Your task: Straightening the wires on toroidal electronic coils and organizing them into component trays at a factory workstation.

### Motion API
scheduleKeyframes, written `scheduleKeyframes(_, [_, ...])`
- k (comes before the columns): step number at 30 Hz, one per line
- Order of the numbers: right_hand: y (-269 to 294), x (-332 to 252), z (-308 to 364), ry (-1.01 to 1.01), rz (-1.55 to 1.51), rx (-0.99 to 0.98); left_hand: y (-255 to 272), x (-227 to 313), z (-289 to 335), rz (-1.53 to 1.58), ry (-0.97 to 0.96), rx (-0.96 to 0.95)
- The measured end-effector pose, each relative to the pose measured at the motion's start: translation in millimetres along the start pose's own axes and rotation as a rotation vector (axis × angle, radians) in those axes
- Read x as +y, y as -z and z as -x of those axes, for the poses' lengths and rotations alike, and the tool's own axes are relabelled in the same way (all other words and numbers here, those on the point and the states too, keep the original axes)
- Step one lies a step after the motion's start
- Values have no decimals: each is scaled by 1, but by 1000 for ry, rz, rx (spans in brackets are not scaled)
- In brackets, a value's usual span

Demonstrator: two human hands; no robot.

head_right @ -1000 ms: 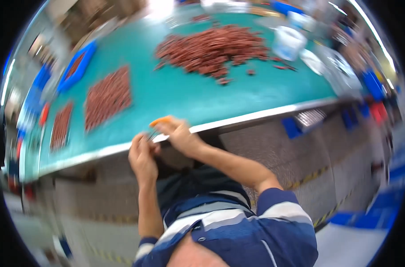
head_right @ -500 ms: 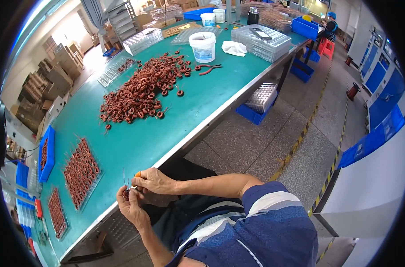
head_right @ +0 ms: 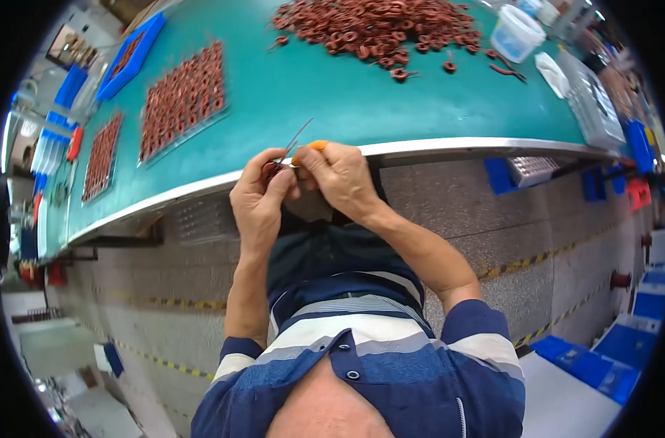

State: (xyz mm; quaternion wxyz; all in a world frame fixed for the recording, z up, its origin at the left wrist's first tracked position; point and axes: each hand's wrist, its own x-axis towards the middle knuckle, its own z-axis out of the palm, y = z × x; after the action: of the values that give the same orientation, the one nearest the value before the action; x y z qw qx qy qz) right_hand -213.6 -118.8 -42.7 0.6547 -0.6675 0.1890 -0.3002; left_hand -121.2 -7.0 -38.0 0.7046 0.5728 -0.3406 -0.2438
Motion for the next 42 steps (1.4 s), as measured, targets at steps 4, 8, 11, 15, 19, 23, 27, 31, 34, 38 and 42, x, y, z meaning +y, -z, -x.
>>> scheduleKeyframes(4, [8, -12, -5, -230, -346, -64, 4, -6, 2, 46, 10, 12])
scheduleKeyframes(8, [18, -1, -13, -183, -266, -76, 0, -10, -4, 51, 23, -13])
scheduleKeyframes(11, [13, -1, -16, -74, -108, -50, 12, -12, -6, 112, 80, -76])
scheduleKeyframes(15, [12, -15, -16, -21, -202, -1, 12, -5, -8, 333, 187, -170])
scheduleKeyframes(19, [21, -25, -11, -183, -131, -46, 12, -5, 0, 236, 276, -196])
scheduleKeyframes(23, [10, -10, -15, -171, -165, -156, 25, -19, 13, -8, 92, -112])
scheduleKeyframes(27, [24, -3, -7, -157, -137, -170, 17, -24, 16, -42, 38, -213])
scheduleKeyframes(31, [23, -1, -5, -115, -97, -158, 20, -25, 14, 47, 99, -256])
scheduleKeyframes(34, [23, -5, -6, -113, -58, -166, 17, -19, 14, 86, 137, -281])
scheduleKeyframes(38, [13, 11, -1, 421, 277, -9, 14, -20, 14, 103, 150, -221])
scheduleKeyframes(42, [15, -6, 2, 17, -271, -204, 13, -17, 17, 287, 192, -190])
